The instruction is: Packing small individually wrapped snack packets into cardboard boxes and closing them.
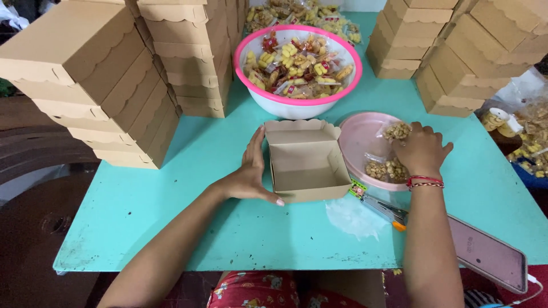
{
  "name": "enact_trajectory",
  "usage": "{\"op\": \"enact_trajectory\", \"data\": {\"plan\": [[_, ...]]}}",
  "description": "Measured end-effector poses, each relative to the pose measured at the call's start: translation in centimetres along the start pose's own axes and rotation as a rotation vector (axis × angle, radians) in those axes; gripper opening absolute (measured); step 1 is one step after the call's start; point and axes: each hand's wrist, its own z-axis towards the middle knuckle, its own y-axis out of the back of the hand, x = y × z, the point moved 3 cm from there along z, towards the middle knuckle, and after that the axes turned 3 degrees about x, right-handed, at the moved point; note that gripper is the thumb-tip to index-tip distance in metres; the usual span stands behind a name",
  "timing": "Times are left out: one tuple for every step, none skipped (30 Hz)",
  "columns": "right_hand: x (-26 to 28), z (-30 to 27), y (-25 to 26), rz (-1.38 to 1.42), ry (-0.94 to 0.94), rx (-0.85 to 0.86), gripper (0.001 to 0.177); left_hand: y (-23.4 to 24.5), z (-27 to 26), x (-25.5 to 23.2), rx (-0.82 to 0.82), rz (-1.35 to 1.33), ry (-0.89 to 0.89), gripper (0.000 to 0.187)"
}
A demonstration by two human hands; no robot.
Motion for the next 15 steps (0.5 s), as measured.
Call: {"op": "enact_trajectory", "data": {"plan": [[-0.1, 0.0, -0.2, -0.007, 0.014, -0.041, 0.052, -0.1, 0.0, 0.0, -0.035, -0.01, -0.05, 0.161], [-0.2, 0.2, -0.6, -0.006, 0.013, -0.042, 0.052, -0.3, 0.1, 0.3, -0.034, -0.008, -0.051, 0.161], [-0.3, 0.3, -0.8, -0.023, 0.043, -0.073, 0.046, -0.3, 0.1, 0.3, -0.081, 0.011, -0.105, 0.16], [-0.3, 0.5, -1.1, -0.041, 0.073, -0.104, 0.04, -0.4, 0.2, 0.3, -0.127, 0.031, -0.16, 0.159], [-0.3, 0.4, -1.0, -0.04, 0.073, -0.102, 0.04, -0.5, 0.2, 0.4, -0.125, 0.03, -0.158, 0.159], [-0.3, 0.4, -0.9, -0.047, 0.057, -0.094, 0.037, -0.5, 0.1, 0.3, -0.151, 0.051, -0.175, 0.157], [-0.2, 0.3, -0.8, -0.052, 0.042, -0.086, 0.035, -0.5, 0.1, 0.3, -0.177, 0.071, -0.192, 0.156], [-0.1, 0.1, -0.7, -0.052, 0.042, -0.084, 0.035, -0.6, 0.1, 0.5, -0.176, 0.071, -0.19, 0.156], [0.0, 0.0, -0.4, -0.029, 0.037, -0.093, 0.031, -0.6, 0.2, 0.6, -0.207, 0.085, -0.243, 0.153], [0.1, -0.1, -0.2, -0.007, 0.032, -0.102, 0.029, -0.5, 0.2, 0.6, -0.238, 0.099, -0.296, 0.15], [-0.1, 0.0, -0.6, -0.007, 0.032, -0.102, 0.029, -0.6, 0.2, 0.7, -0.238, 0.099, -0.296, 0.15], [-0.1, 0.0, -0.8, -0.053, 0.072, -0.193, 0.027, -0.4, 0.1, 0.6, -0.301, 0.132, -0.369, 0.142], [-0.1, 0.0, -0.9, -0.099, 0.111, -0.284, 0.027, -0.3, 0.1, 0.4, -0.363, 0.166, -0.442, 0.136], [-0.2, 0.1, -1.2, -0.099, 0.111, -0.285, 0.027, -0.2, 0.0, 0.3, -0.364, 0.166, -0.442, 0.136], [-0.2, 0.1, -1.2, -0.142, 0.137, -0.35, 0.021, -0.1, -0.1, 0.1, -0.415, 0.196, -0.492, 0.131]]}}
